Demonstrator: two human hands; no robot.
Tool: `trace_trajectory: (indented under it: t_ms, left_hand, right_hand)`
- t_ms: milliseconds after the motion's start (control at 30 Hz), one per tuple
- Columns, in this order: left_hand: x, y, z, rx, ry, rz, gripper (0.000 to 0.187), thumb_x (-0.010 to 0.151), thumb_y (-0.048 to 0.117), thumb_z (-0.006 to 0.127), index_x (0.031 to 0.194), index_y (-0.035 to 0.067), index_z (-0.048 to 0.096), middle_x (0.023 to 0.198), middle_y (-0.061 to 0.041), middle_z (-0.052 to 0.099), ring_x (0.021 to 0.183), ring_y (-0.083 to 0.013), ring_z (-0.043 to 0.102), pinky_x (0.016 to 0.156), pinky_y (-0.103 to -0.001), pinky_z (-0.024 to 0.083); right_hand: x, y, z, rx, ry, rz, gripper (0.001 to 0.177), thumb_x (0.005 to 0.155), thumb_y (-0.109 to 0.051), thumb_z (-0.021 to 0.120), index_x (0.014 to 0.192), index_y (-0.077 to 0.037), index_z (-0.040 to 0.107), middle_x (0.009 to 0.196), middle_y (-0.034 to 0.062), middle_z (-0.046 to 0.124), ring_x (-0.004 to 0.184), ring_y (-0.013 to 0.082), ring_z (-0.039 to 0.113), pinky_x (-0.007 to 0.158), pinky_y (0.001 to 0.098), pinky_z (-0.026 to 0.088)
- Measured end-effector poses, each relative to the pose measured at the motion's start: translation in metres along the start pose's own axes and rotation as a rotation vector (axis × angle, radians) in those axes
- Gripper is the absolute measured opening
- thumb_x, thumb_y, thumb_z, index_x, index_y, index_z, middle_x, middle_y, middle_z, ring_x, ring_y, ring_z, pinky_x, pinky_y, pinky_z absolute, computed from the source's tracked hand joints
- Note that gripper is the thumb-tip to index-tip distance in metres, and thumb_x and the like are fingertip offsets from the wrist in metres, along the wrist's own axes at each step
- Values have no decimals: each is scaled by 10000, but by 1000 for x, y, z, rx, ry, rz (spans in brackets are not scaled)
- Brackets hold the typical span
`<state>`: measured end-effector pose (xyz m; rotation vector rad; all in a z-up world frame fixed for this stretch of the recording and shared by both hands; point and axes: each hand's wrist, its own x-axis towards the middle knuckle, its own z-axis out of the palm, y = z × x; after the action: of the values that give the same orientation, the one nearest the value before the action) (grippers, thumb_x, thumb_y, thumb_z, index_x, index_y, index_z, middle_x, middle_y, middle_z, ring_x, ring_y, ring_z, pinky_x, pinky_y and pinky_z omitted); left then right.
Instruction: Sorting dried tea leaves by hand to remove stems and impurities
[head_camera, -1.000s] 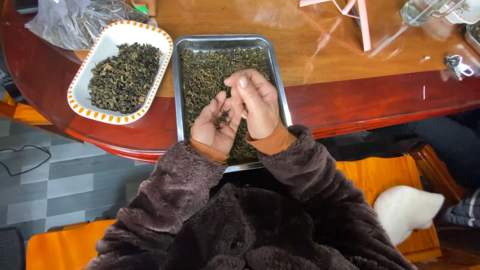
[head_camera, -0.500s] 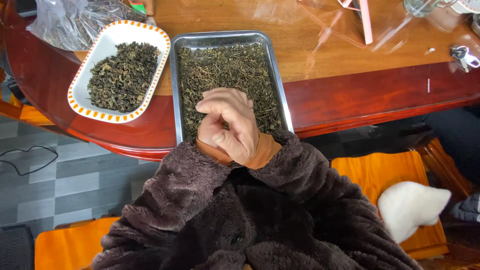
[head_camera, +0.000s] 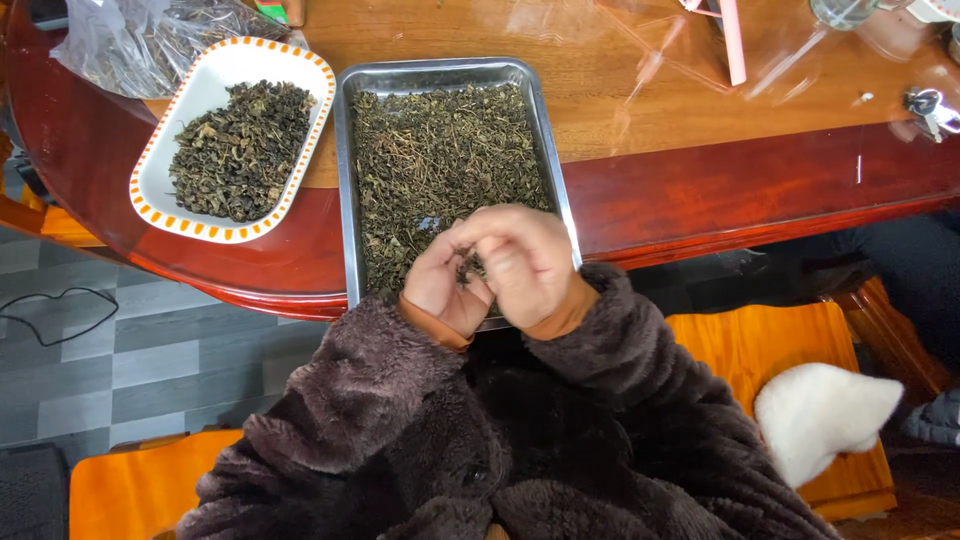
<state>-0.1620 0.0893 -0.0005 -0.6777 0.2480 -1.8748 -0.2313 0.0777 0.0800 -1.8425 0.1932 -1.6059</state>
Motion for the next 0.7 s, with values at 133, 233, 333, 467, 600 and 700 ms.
trace_trajectory:
  t_ms: [133, 233, 333, 467, 600, 700]
  left_hand:
    - [-31, 28, 26, 530, 574, 235, 270, 1025, 169, 568, 1187, -21, 670, 1088, -231, 748, 1039, -346, 740, 951, -468, 626]
    - [-26, 40, 65, 495, 473, 291, 206, 1034, 104, 545, 1137, -43, 648, 1041, -234, 737, 1033, -364, 731, 967, -500, 627]
    - [-16, 79, 107, 582, 389, 409, 162, 1056, 80, 507, 1089, -38, 613, 989, -207, 724, 1000, -349, 735, 989, -503, 632]
    - [19, 117, 167, 623, 378, 883, 179, 1074, 21, 458, 1165, -117, 526, 1006, -218, 641, 918, -314, 646, 828, -454, 651]
    - [41, 186, 189, 1156, 589, 1053, 290, 864, 258, 643, 1067, 68, 729, 939, -160, 733, 823, -258, 705, 764, -371, 607]
    - [45, 240, 186, 1783, 686, 926, 1153, 549, 911, 653, 1473, 230, 545, 1552, -217, 535, 1467, -304, 490, 1108, -540, 464]
  right_hand:
    - [-35, 57, -51, 126, 166, 109, 481, 1033, -330, 524, 959, 122, 670, 532, 110, 540, 375, 168, 532, 333, 309, 477]
    - [-48, 74, -84, -47, 230, 164, 470, 1081, -325, 465, 942, 63, 690, 467, 39, 426, 378, 99, 407, 353, 222, 364]
    - [-51, 72, -101, -162, 345, 260, 474, 1099, -325, 436, 897, 30, 677, 452, -7, 342, 388, 65, 339, 387, 191, 296]
    - [-52, 63, -106, -150, 445, 420, 481, 1039, -495, 519, 851, -75, 657, 496, -50, 363, 420, 39, 276, 410, 224, 198]
    - [-58, 71, -106, -76, 430, 479, 442, 1054, -452, 503, 865, -79, 647, 488, -47, 355, 392, 42, 265, 369, 233, 181]
    - [-69, 82, -113, -74, 449, 490, 433, 1059, -430, 501, 862, -78, 660, 473, -42, 337, 382, 51, 244, 372, 235, 177]
